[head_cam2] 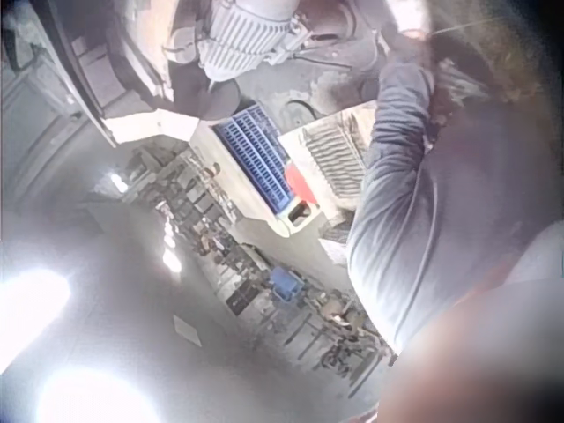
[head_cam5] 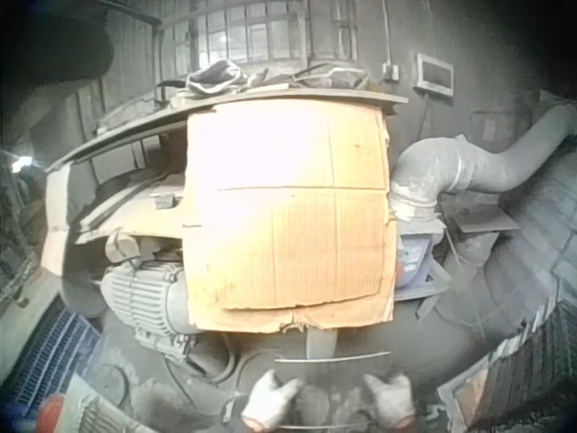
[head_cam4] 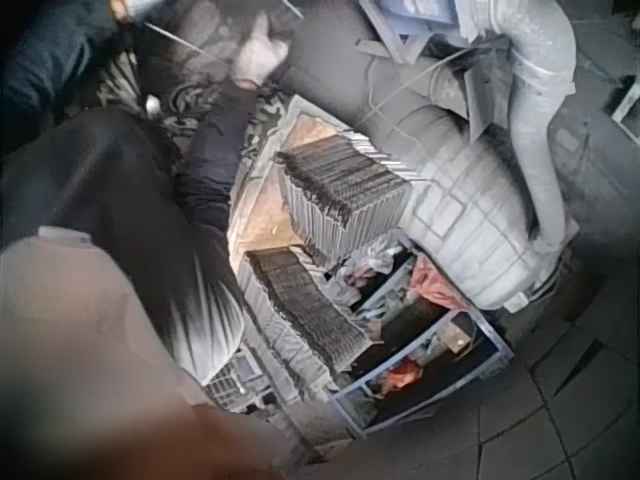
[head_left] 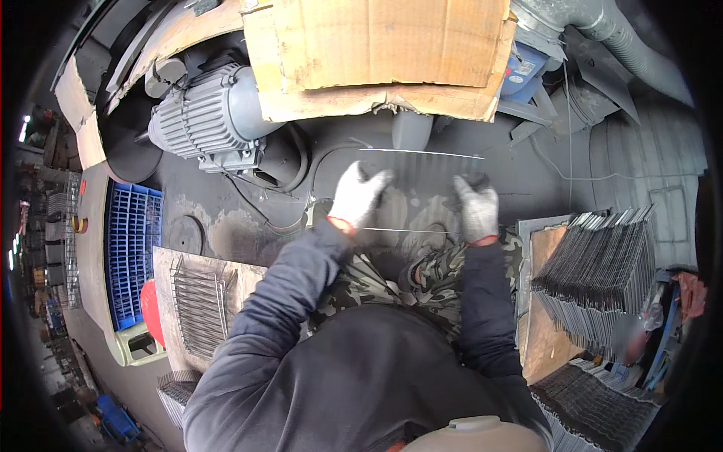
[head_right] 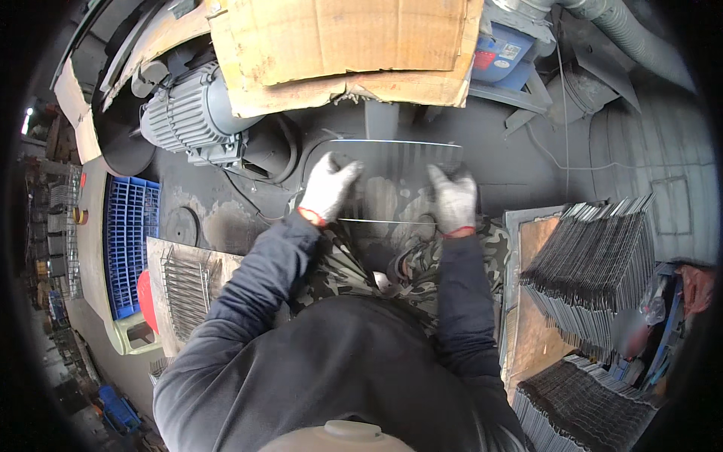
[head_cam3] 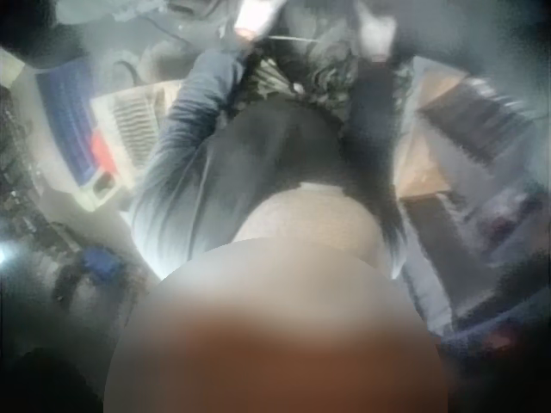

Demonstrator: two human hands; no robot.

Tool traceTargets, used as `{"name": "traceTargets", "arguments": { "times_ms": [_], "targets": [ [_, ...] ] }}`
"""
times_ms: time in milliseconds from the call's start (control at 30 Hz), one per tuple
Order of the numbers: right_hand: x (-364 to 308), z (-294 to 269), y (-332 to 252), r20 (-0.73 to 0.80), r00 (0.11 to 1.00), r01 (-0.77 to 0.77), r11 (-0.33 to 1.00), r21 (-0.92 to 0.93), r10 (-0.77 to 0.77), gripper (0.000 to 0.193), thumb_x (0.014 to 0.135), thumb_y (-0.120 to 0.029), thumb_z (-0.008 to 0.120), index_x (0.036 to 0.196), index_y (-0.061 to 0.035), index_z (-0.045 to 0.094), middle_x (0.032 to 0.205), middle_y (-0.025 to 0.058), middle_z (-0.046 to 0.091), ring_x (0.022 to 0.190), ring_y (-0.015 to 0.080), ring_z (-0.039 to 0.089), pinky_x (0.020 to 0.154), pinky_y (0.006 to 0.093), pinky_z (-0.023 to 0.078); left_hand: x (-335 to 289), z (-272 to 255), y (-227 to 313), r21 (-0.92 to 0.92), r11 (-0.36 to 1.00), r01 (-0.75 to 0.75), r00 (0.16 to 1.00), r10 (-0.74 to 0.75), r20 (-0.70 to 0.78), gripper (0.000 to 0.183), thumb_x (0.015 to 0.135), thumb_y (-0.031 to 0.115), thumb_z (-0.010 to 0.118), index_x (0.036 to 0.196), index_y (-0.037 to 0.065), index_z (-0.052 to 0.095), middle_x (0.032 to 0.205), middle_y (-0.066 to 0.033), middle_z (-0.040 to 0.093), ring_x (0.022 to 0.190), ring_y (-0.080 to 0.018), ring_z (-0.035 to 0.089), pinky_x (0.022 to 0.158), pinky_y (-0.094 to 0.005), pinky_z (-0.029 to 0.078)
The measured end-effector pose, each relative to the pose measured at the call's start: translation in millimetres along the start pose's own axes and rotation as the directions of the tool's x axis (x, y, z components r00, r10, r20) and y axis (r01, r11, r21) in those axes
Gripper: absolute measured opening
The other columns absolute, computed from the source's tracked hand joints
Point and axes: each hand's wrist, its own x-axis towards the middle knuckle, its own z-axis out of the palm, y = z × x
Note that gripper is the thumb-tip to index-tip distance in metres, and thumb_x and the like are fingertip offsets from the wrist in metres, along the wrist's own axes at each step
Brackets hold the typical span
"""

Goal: Inspecting metal grates and sorting them on a workbench.

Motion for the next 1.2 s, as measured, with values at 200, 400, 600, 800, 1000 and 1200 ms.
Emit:
{"name": "traceTargets", "arguments": {
  "times_ms": [200, 400, 600, 800, 1000, 1200],
  "targets": [
    [22.9, -5.1, 9.8, 0.04, 0.99, 0.136, 0.891, -0.433, -0.132, 0.02, 0.101, -0.016, 0.083, 0.108, 0.0016, 0.075, 0.099, 0.0096, 0.079, 0.079, 0.0181, 0.072, 0.071, 0.0351, 0.058, -10.4, 10.2, -2.7, -0.192, 0.974, 0.121, 0.992, -0.127, -0.019, 0.029, 0.102, 0.017, 0.08, 0.123, 0.0, 0.07, 0.105, -0.006, 0.077, 0.09, -0.0139, 0.069, 0.08, -0.0327, 0.059],
    [17.1, 53.2, 47.4, 0.173, 0.984, 0.105, 0.933, -0.344, -0.047, 0.017, 0.101, -0.019, 0.083, 0.109, -0.005, 0.079, 0.096, 0.0062, 0.08, 0.077, 0.0179, 0.07, 0.071, 0.0344, 0.056, -36.2, -58.7, -13.7, -0.255, 0.954, 0.156, 0.978, -0.185, -0.095, 0.026, 0.104, 0.014, 0.079, 0.124, 0.001, 0.068, 0.105, -0.0046, 0.077, 0.084, -0.0127, 0.07, 0.075, -0.0308, 0.06],
    [-34.4, 31.3, -47.7, 0.086, 0.99, 0.132, 0.948, -0.288, -0.111, 0.02, 0.098, -0.008, 0.086, 0.111, -0.0015, 0.073, 0.103, 0.0062, 0.078, 0.092, 0.0139, 0.071, 0.083, 0.0315, 0.058, -66.5, -28.2, 7.4, -0.149, 0.982, -0.117, 0.973, 0.083, -0.217, 0.024, 0.105, 0.017, 0.078, 0.119, 0.001, 0.066, 0.106, -0.0124, 0.076, 0.091, -0.0164, 0.072, 0.08, -0.0313, 0.059],
    [-141.8, -48.8, -196.5, -0.192, 0.655, 0.54, 0.631, -0.558, -0.731, 0.014, 0.102, -0.003, 0.076, 0.112, 0.0015, 0.067, 0.093, 0.0086, 0.073, 0.081, 0.0182, 0.07, 0.074, 0.033, 0.059, -108.2, 37.2, -9.6, -0.221, 0.931, -0.292, 0.94, 0.236, -0.247, 0.041, 0.11, 0.01, 0.071, 0.147, 0.0, 0.06, 0.137, -0.0111, 0.069, 0.12, -0.0177, 0.065, 0.106, -0.0339, 0.055],
    [-202.3, -131.2, -267.0, -0.198, -0.514, 0.333, 0.019, -0.943, -0.834, 0.021, 0.109, -0.015, 0.067, 0.108, 0.0059, 0.069, 0.096, 0.015, 0.08, 0.079, 0.0225, 0.077, 0.073, 0.0302, 0.063, -91.2, 67.3, -66.5, -0.388, 0.917, 0.091, 0.976, -0.006, 0.216, 0.019, 0.109, 0.018, 0.073, 0.121, 0.005, 0.071, 0.105, -0.0035, 0.074, 0.092, -0.0133, 0.069, 0.085, -0.0307, 0.058],
    [-210.4, -227.1, -267.8, 0.034, -0.367, 0.11, -0.079, -0.991, -0.93, 0.016, 0.098, 0.009, 0.076, 0.113, 0.003, 0.077, 0.116, 0.0192, 0.079, 0.106, 0.0268, 0.078, 0.095, 0.0375, 0.065, -77.0, 62.3, -132.9, -0.218, 0.823, 0.524, 0.838, -0.451, 0.308, 0.036, 0.107, 0.04, 0.075, 0.123, 0.009, 0.07, 0.103, -0.0019, 0.072, 0.084, -0.0164, 0.071, 0.067, -0.0364, 0.06]
  ]
}}
